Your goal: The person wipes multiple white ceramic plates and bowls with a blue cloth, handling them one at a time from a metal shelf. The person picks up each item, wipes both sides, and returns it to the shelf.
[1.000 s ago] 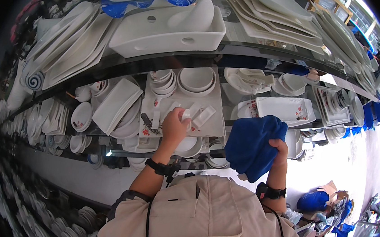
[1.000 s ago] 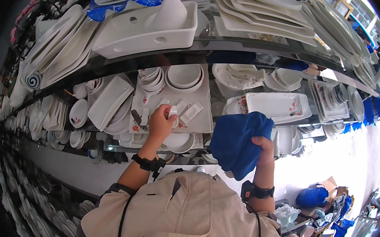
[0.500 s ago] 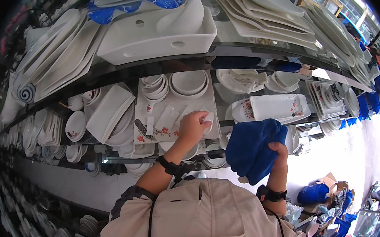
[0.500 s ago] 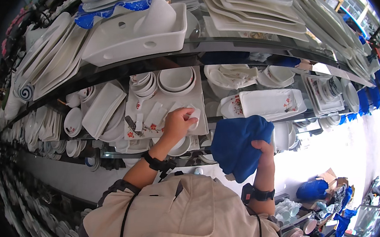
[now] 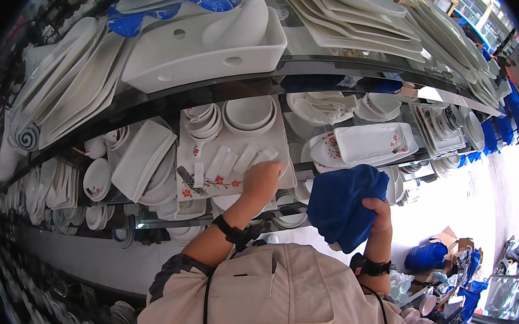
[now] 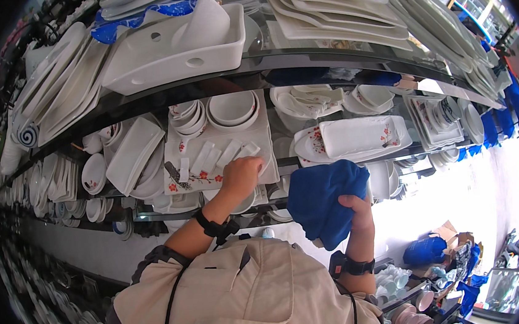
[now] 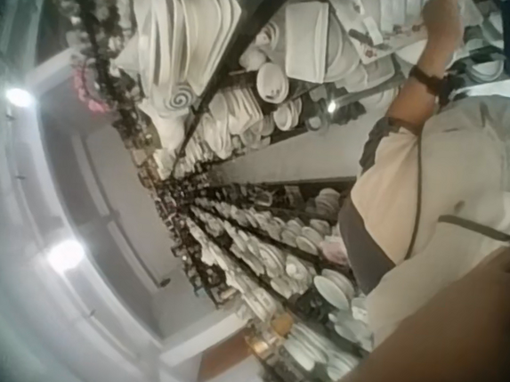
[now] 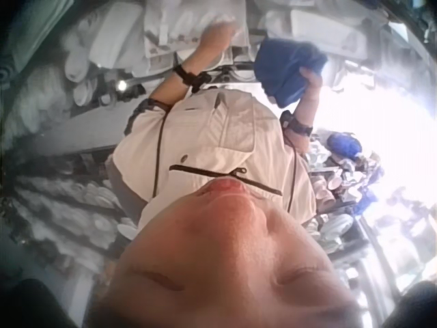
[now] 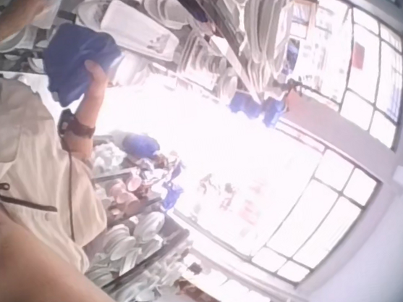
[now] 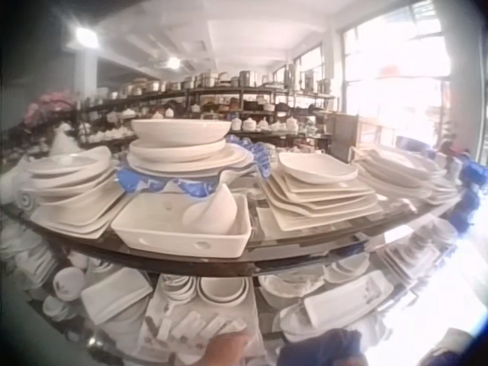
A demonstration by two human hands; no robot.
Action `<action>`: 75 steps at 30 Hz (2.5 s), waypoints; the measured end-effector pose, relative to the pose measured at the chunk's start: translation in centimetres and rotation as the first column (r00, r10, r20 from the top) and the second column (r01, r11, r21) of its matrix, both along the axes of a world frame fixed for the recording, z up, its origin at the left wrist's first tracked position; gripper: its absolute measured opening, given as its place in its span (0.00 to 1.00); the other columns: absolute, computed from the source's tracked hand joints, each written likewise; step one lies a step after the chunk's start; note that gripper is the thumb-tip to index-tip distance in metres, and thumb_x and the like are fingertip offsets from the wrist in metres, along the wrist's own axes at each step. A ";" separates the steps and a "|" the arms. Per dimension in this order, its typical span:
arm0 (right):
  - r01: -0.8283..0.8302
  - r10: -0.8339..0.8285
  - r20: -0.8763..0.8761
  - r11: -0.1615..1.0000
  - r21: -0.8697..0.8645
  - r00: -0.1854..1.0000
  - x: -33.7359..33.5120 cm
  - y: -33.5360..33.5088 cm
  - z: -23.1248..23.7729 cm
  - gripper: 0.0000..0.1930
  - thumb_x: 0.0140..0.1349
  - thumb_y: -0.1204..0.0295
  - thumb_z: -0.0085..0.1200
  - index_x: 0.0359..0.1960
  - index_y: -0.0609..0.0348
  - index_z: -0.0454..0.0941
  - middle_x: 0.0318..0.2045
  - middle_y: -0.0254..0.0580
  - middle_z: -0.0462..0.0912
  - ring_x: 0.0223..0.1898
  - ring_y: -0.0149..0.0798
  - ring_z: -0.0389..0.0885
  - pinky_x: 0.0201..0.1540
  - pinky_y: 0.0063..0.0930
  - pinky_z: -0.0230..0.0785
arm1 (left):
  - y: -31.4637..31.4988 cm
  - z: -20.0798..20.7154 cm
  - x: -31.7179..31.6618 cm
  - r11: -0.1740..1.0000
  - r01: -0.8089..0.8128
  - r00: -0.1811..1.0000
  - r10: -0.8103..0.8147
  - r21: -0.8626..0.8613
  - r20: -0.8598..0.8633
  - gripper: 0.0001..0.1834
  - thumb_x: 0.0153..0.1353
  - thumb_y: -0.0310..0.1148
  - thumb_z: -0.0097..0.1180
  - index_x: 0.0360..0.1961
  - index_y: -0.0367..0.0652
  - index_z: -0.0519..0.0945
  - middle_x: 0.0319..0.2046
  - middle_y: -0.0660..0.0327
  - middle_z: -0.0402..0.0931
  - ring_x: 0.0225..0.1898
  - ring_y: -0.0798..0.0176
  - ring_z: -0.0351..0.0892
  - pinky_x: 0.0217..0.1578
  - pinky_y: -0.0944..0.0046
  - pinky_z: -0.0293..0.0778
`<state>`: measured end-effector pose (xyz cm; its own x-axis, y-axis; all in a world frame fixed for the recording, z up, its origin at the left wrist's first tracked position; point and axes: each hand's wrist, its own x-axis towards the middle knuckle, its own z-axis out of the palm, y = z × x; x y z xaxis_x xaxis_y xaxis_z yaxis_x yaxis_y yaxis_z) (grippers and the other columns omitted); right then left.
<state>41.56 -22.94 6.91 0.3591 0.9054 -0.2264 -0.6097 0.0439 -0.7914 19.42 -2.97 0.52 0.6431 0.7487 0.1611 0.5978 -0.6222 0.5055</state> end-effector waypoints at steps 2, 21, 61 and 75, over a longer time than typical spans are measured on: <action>-0.013 0.013 0.001 1.000 -0.009 1.000 -0.3 0.0 0.2 0.36 0.42 0.74 0.57 0.60 0.67 0.70 0.50 0.53 0.80 0.52 0.52 0.80 0.59 0.44 0.73 | 0.0 0.2 -0.2 0.999 -0.009 0.996 0.011 0.031 -0.084 0.06 0.57 0.29 0.57 0.32 0.48 0.86 0.32 0.56 0.84 0.35 0.48 0.83 0.35 0.50 0.78; -0.052 0.054 0.034 0.998 -0.045 0.998 -1.2 0.3 0.8 0.36 0.43 0.72 0.58 0.59 0.69 0.70 0.50 0.54 0.81 0.52 0.53 0.81 0.60 0.44 0.72 | 1.7 0.6 -2.8 0.957 -0.282 0.954 0.287 0.064 -0.084 0.20 0.53 0.46 0.68 0.38 0.41 0.81 0.42 0.57 0.74 0.46 0.51 0.77 0.41 0.51 0.78; -0.120 0.120 -0.025 0.993 -0.012 0.992 0.2 1.4 -0.1 0.32 0.48 0.75 0.57 0.60 0.68 0.71 0.51 0.52 0.81 0.53 0.51 0.80 0.61 0.43 0.71 | 4.2 -1.7 -3.0 0.929 -0.281 0.927 0.328 0.242 -0.182 0.28 0.58 0.39 0.64 0.57 0.39 0.74 0.45 0.53 0.76 0.49 0.48 0.73 0.48 0.52 0.70; -0.128 0.128 -0.013 0.990 -0.066 0.992 -0.7 2.0 -0.9 0.29 0.49 0.76 0.56 0.58 0.66 0.74 0.47 0.48 0.83 0.50 0.47 0.82 0.57 0.40 0.73 | 3.5 -1.6 -4.5 0.933 -0.249 0.968 0.246 0.258 0.047 0.29 0.58 0.39 0.64 0.59 0.37 0.72 0.42 0.53 0.75 0.46 0.48 0.73 0.46 0.51 0.70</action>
<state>40.87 -20.95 6.03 0.2389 0.9266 -0.2903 -0.6141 -0.0874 -0.7844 14.95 0.58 -1.04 0.4391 0.8148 0.3786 0.7439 -0.5660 0.3554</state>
